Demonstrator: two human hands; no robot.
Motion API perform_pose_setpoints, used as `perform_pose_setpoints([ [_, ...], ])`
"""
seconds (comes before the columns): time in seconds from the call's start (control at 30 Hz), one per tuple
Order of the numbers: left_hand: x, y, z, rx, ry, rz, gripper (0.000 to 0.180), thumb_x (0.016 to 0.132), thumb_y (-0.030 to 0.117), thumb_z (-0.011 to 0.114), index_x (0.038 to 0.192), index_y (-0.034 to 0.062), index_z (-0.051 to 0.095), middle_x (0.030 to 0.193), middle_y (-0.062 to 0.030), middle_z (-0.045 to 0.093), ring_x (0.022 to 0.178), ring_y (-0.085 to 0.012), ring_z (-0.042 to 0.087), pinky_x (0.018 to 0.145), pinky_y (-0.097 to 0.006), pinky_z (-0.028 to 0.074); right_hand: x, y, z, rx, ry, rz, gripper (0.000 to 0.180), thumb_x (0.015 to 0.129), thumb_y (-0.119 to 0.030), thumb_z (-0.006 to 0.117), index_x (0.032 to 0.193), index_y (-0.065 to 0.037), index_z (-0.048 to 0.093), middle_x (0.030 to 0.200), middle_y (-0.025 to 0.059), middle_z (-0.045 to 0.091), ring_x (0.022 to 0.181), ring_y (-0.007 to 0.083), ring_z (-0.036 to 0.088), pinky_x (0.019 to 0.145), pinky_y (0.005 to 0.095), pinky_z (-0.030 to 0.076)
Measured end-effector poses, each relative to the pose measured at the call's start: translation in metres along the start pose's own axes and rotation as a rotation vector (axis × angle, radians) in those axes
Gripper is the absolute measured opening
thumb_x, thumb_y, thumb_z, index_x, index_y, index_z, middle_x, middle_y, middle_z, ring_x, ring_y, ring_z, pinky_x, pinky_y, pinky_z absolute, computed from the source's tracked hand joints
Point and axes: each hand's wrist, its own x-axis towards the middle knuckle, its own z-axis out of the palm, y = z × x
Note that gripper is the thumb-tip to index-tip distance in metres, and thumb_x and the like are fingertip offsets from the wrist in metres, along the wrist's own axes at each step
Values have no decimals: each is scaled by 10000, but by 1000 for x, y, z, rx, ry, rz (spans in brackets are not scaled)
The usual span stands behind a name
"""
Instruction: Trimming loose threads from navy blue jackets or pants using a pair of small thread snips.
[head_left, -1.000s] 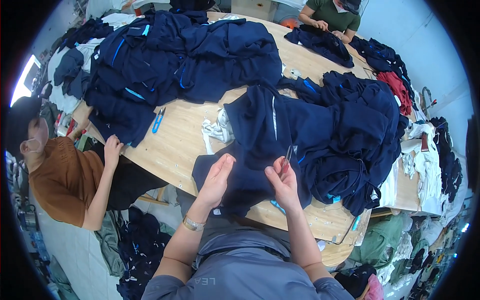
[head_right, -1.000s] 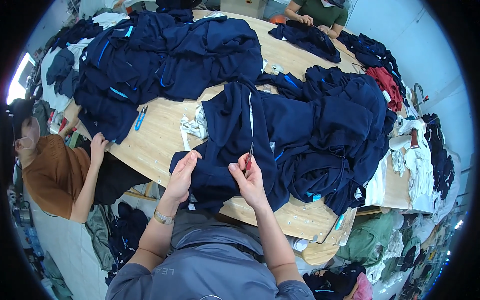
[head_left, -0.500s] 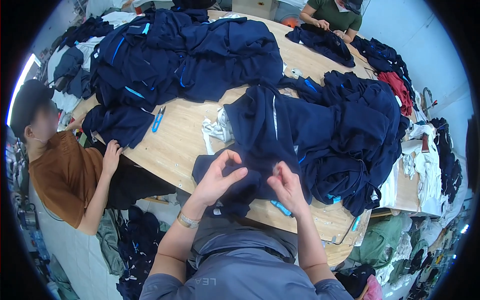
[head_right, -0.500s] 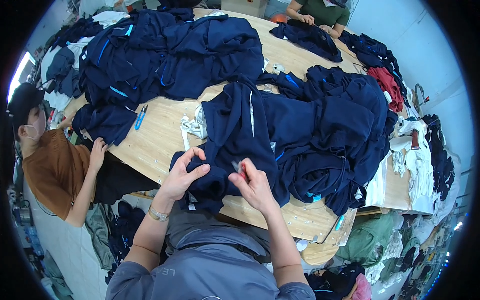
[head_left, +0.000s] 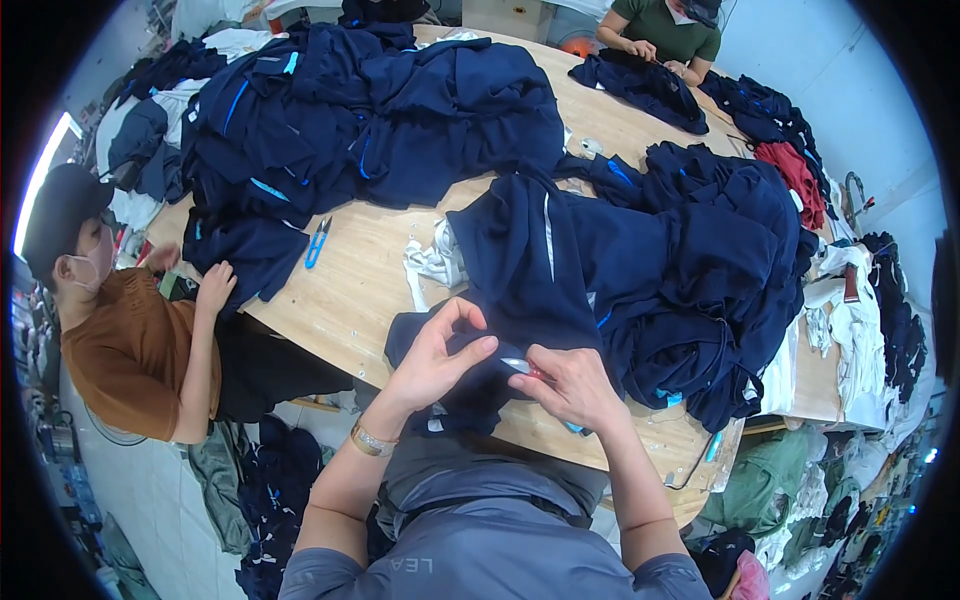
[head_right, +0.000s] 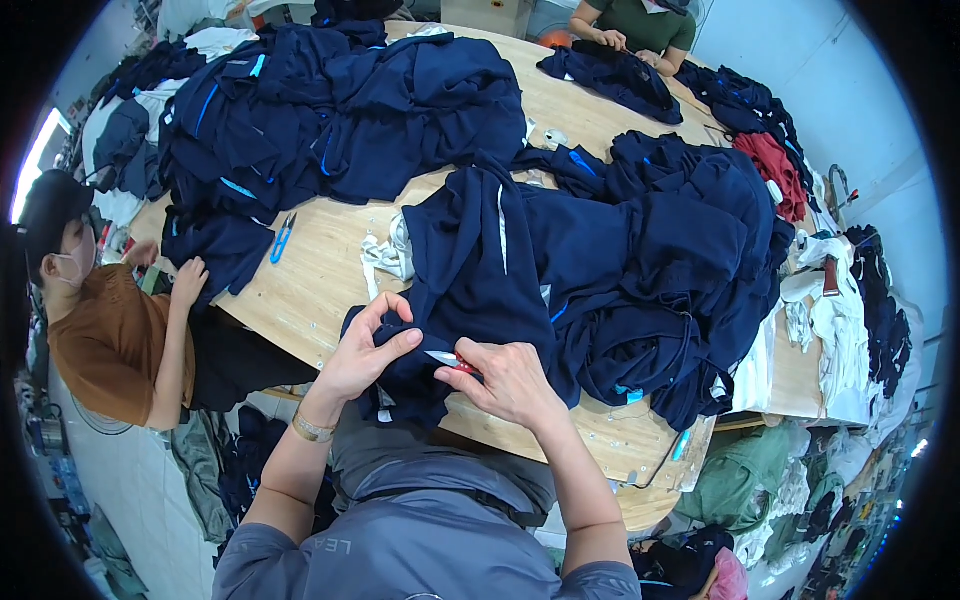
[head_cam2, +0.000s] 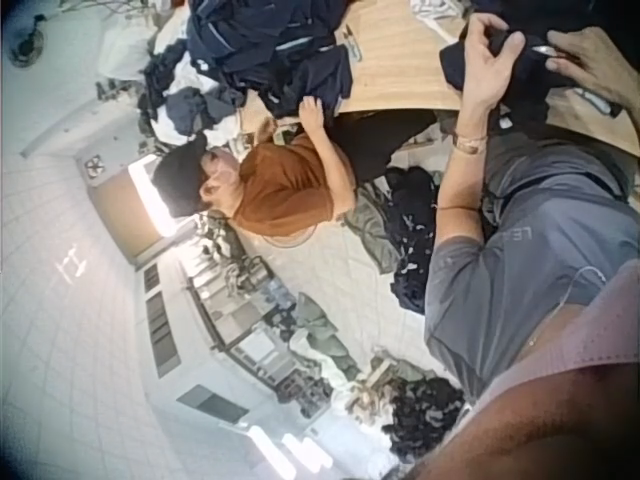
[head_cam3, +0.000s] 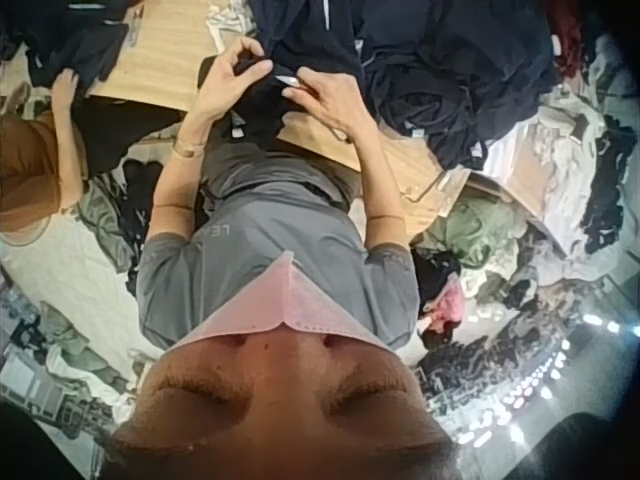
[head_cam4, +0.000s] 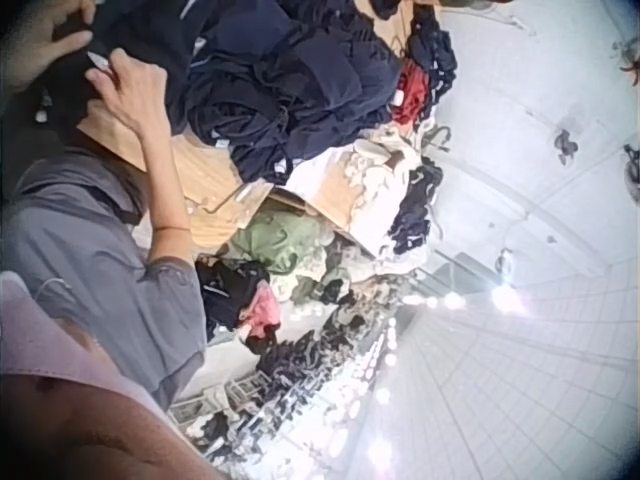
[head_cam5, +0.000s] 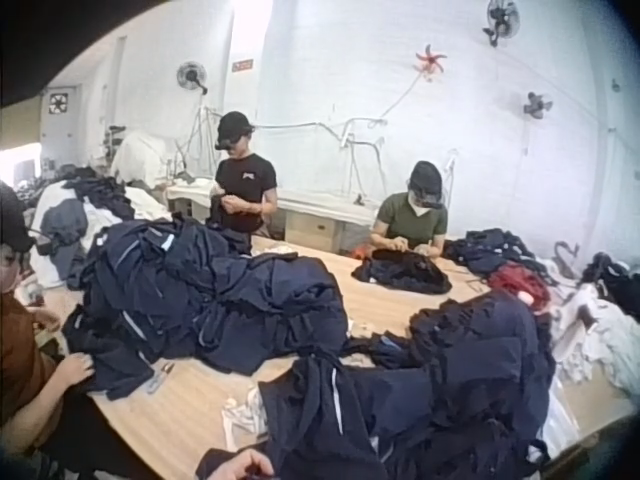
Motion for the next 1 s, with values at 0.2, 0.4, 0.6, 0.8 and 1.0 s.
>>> perform_pose_setpoints([
  [0.2,0,-12,-1,-83,44,-58,152,872,143,577,931,61,464,882,6,453,826,-70,413,772,-209,352,-2,4,4,-38,196,33,371,803,-361,628,682,-58,451,520,75,486,474,250,526,458,322,396],
  [0.4,-3,-9,-2,-387,108,-369,88,895,172,552,928,109,500,865,46,462,833,-39,404,783,-192,324,-9,8,17,-206,342,-52,350,769,-345,662,662,-83,458,526,46,468,458,218,491,460,303,368],
  [0.6,-2,-5,-4,-393,122,-462,117,880,205,576,955,126,534,915,56,502,893,-40,435,841,-197,293,-10,10,23,-277,361,-96,345,751,-356,671,656,-98,462,541,24,456,482,182,485,483,291,337],
  [0.8,-2,-12,-6,-498,94,-475,138,874,206,586,965,113,538,929,48,507,912,-44,441,847,-199,302,-6,10,24,-311,365,-118,340,754,-360,666,655,-107,462,542,21,456,485,172,486,485,293,326],
  [1.0,-3,-8,-3,-448,104,-452,151,876,193,583,984,103,528,932,37,503,905,-45,445,843,-199,319,-4,8,24,-313,355,-117,343,757,-361,661,648,-113,451,533,13,455,478,167,484,482,291,322],
])
